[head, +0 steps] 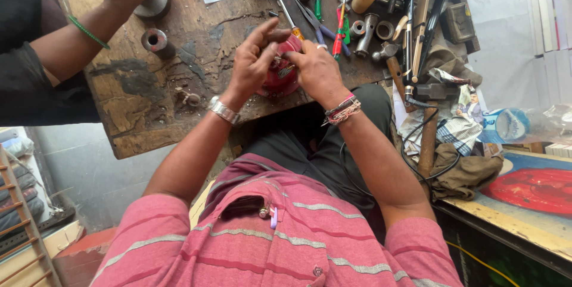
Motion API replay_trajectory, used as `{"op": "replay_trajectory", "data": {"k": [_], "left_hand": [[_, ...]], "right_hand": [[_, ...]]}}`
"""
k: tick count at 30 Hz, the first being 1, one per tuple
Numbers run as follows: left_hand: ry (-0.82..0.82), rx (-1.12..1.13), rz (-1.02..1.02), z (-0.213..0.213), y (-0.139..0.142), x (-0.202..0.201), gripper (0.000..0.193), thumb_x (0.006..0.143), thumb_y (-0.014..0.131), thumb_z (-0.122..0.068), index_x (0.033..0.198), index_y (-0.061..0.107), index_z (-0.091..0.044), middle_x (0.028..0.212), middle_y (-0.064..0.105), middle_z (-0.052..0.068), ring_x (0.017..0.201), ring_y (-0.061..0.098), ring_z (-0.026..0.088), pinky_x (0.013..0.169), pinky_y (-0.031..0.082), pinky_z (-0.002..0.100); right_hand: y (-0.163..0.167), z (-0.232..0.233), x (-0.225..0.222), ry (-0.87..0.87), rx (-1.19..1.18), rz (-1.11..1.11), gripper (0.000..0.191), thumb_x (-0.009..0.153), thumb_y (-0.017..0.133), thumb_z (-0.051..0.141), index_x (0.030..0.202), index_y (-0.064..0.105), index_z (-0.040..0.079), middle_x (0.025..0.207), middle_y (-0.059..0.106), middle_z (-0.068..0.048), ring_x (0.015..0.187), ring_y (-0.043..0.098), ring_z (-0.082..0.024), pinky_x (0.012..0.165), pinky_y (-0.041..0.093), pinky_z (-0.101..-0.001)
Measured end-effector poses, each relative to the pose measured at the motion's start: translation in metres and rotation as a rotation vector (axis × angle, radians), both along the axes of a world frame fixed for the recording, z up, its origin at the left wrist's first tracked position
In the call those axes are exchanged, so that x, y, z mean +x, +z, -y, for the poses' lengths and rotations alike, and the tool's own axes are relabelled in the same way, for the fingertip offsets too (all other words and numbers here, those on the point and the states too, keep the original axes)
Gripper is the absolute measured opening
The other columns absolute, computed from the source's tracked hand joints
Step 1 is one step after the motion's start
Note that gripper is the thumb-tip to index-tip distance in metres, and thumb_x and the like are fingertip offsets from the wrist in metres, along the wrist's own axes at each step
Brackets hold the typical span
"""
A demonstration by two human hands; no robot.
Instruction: The person works on a red circular electrical component on a cluttered workbench. They use a screwdriver to adjust internal wires and a cylindrical part, then connect wires to a wall-mounted power strip.
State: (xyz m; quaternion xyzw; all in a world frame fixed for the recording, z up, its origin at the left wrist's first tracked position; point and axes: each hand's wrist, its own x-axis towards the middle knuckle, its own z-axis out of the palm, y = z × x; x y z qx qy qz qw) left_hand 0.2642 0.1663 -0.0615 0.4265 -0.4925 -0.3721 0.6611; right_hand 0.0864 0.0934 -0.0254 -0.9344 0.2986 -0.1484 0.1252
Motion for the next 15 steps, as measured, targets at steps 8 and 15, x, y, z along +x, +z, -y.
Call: {"op": "replay_trajectory", "data": {"k": [8, 15], "left_hand": [[0.045, 0.103, -0.203, 0.03, 0.013, -0.014, 0.068, 0.104, 0.062, -0.051, 0.143, 0.051, 0.004, 0.085, 0.071, 0.005, 0.061, 0.051, 0.002, 0.053, 0.037, 0.017], [-0.111, 0.138, -0.157, 0.031, 0.021, 0.005, 0.088, 0.098, 0.054, -0.073, 0.142, 0.055, 0.003, 0.077, 0.068, 0.004, 0.051, 0.043, 0.001, 0.046, 0.028, 0.018]], "right_hand": [[0.005, -0.013, 0.001, 0.004, -0.04, 0.037, 0.028, 0.089, 0.069, 0.011, 0.115, 0.077, 0.018, 0.104, 0.065, -0.01, 0.095, 0.063, -0.031, 0.081, 0.053, -0.043], [-0.008, -0.007, -0.005, 0.11, -0.359, 0.182, 0.029, 0.089, 0.066, 0.01, 0.116, 0.076, 0.017, 0.114, 0.067, -0.01, 0.097, 0.061, -0.027, 0.084, 0.053, -0.0391]]}}
